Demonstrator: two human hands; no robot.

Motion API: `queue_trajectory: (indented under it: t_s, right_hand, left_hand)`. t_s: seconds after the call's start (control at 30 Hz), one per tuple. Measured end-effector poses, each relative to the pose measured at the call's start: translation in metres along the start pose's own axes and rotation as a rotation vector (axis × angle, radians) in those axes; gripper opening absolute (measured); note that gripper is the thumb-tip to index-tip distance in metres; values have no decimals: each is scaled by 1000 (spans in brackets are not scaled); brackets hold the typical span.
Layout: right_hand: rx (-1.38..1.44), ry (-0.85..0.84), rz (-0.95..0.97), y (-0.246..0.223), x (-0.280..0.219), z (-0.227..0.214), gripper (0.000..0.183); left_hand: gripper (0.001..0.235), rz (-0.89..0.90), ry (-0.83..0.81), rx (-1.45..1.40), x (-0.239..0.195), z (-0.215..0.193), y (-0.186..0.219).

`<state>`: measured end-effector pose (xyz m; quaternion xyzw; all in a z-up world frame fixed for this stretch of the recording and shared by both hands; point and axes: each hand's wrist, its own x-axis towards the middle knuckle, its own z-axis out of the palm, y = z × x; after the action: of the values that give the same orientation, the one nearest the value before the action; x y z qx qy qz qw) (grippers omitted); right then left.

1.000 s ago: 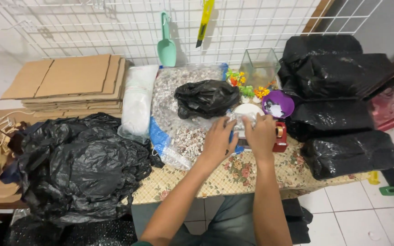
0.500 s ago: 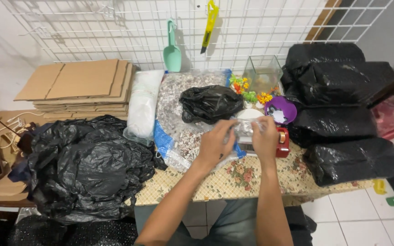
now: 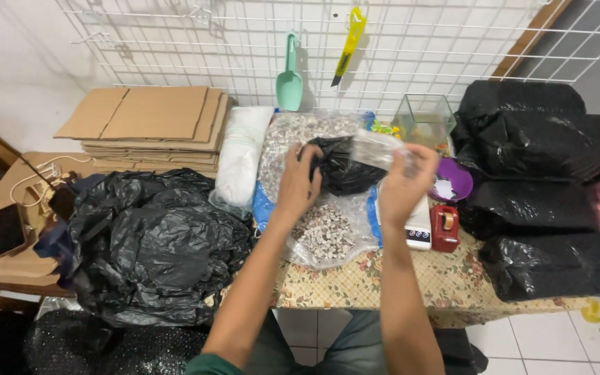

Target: Packaging white gravel bait by scooping it into clear bags, weighing them, and then placing them into black plastic bags.

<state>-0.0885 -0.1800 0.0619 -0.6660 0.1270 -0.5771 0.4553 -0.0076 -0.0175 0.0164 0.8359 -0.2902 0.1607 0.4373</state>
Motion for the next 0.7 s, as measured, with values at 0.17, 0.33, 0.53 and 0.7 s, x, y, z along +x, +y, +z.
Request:
queue_trajectory:
  t_s: [0.17, 0.33, 0.53, 0.7]
  right_hand:
    - [-65, -243, 31, 6, -27, 34, 13]
    - [-348, -382, -3, 9, -52, 27, 18]
    - [-425, -340, 3, -4, -48, 30, 19]
    - [-312, -540, 183, 9, -53, 48, 13]
  left_hand:
    - [24, -32, -18, 5, -20, -9, -1]
    - [49, -88, -35, 12, -28, -27, -1]
    - [55, -71, -55, -148, -32, -36, 17]
    - [60, -64, 4, -175, -37, -31, 8]
